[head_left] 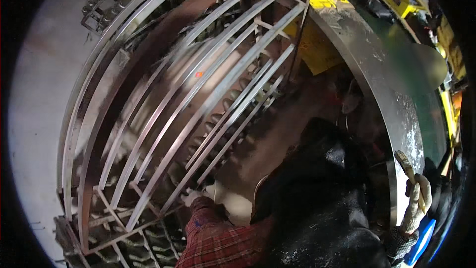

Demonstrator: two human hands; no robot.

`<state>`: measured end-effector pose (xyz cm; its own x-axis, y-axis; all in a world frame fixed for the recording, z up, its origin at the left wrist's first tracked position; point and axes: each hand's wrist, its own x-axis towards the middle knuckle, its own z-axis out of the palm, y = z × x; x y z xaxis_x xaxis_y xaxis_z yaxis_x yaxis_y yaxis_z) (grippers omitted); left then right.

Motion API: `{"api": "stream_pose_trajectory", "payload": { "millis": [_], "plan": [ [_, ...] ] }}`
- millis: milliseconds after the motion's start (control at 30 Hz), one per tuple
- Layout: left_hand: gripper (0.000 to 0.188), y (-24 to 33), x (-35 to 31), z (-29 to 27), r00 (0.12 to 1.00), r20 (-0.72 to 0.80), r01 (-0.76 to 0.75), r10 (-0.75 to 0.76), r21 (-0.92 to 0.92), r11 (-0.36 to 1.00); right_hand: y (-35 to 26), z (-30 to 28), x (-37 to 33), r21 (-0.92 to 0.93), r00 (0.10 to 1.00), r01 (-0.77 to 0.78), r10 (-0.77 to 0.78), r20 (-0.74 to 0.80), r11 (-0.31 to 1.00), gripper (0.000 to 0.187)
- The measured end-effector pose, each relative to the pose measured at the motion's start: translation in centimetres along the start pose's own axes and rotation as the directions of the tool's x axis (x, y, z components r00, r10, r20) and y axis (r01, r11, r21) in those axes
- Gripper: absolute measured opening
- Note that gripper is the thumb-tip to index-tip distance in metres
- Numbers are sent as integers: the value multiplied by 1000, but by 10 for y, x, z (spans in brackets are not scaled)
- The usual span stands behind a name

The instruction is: Applying adhesive to shoe outsoles and upper components using a brush.

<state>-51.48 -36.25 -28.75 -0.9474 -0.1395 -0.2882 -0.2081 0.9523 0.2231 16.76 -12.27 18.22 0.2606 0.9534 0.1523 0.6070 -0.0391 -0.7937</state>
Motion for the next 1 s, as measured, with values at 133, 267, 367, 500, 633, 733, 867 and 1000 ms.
{"api": "stream_pose_trajectory", "payload": {
  "millis": [133,267,367,500,633,733,867,1000],
  "plan": [
    [67,87,12,58,886,353,-344,302,63,937,-34,14,-29,-294,995,45,-68,-68,955,21],
    [67,182,-110,103,431,714,-412,552,-388,824,-65,50,-25,-107,998,54,-57,-22,993,16],
    [67,245,-241,62,-55,817,-325,574,-558,764,-61,41,-37,-445,933,340,-356,48,829,19],
    [67,279,-388,-4,-598,713,-249,365,-598,762,-63,23,-64,-377,951,274,-308,-31,885,18],
    [67,285,-472,-48,-778,592,-118,211,-466,877,-8,14,-81,-416,919,260,-356,-171,871,20],
    [68,285,-481,-81,-799,553,-2,235,-394,919,31,8,-86,-519,878,294,-442,-185,802,23],
    [68,306,-483,-112,-805,513,136,297,-328,935,27,-19,-112,-310,901,186,-288,-324,932,25],
    [69,321,-501,-137,-808,474,281,349,-210,936,34,-73,-161,-286,821,-20,-147,-552,958,25]
  ]
}}
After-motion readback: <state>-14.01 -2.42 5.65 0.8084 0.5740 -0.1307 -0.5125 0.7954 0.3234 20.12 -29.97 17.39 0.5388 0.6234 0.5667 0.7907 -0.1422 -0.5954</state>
